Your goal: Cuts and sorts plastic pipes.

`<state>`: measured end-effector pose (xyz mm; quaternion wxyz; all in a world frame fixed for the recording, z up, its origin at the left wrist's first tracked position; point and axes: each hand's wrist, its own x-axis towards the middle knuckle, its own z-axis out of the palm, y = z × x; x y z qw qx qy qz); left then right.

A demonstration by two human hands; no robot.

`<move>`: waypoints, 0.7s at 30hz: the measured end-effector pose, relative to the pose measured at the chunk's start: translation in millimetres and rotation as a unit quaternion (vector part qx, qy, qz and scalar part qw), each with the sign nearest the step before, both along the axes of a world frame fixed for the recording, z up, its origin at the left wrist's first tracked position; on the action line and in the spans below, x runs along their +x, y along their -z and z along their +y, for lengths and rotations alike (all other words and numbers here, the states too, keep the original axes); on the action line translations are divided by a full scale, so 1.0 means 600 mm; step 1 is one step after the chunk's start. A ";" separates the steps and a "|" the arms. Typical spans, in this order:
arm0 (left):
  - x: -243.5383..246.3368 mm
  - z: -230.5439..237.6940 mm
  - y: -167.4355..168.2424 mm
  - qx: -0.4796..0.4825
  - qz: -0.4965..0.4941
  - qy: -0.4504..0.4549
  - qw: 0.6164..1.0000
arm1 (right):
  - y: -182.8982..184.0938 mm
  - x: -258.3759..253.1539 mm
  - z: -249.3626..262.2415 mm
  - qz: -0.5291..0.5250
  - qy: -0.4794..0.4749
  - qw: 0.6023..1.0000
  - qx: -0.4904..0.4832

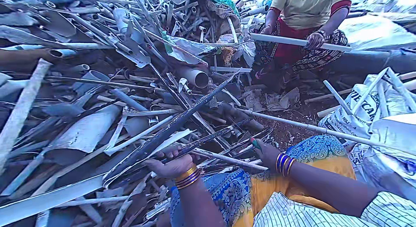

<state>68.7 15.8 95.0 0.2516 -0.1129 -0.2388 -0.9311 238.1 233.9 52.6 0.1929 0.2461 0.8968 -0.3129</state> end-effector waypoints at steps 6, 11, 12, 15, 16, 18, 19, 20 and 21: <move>-0.005 0.010 0.014 0.014 -0.006 0.015 1.000 | -0.062 0.008 -0.075 0.031 -0.114 0.993 -0.019; -0.010 -0.023 0.010 0.011 0.003 -0.007 1.000 | -0.018 -0.004 -0.014 -0.008 -0.039 0.999 0.027; -0.010 -0.028 0.007 0.011 0.009 -0.006 1.000 | 0.003 -0.011 0.021 -0.028 0.008 0.999 0.041; -0.012 -0.027 0.007 0.021 0.038 0.020 0.999 | 0.007 -0.009 0.049 -0.045 0.053 0.997 0.044; -0.012 -0.022 0.010 0.026 0.043 0.028 0.998 | -0.013 -0.002 0.025 -0.037 0.020 0.999 0.033; -0.009 -0.015 0.010 0.029 0.035 0.035 0.998 | -0.045 0.016 -0.034 -0.008 -0.069 0.998 0.005; -0.006 -0.015 0.004 0.029 0.019 0.030 0.999 | -0.053 0.022 -0.050 0.006 -0.099 0.995 0.001; -0.004 -0.016 -0.004 0.027 -0.001 0.018 0.999 | -0.053 0.023 -0.051 0.014 -0.107 0.994 0.005; -0.002 -0.018 -0.014 0.021 -0.026 -0.003 0.999 | -0.047 0.021 -0.037 0.013 -0.094 0.995 0.017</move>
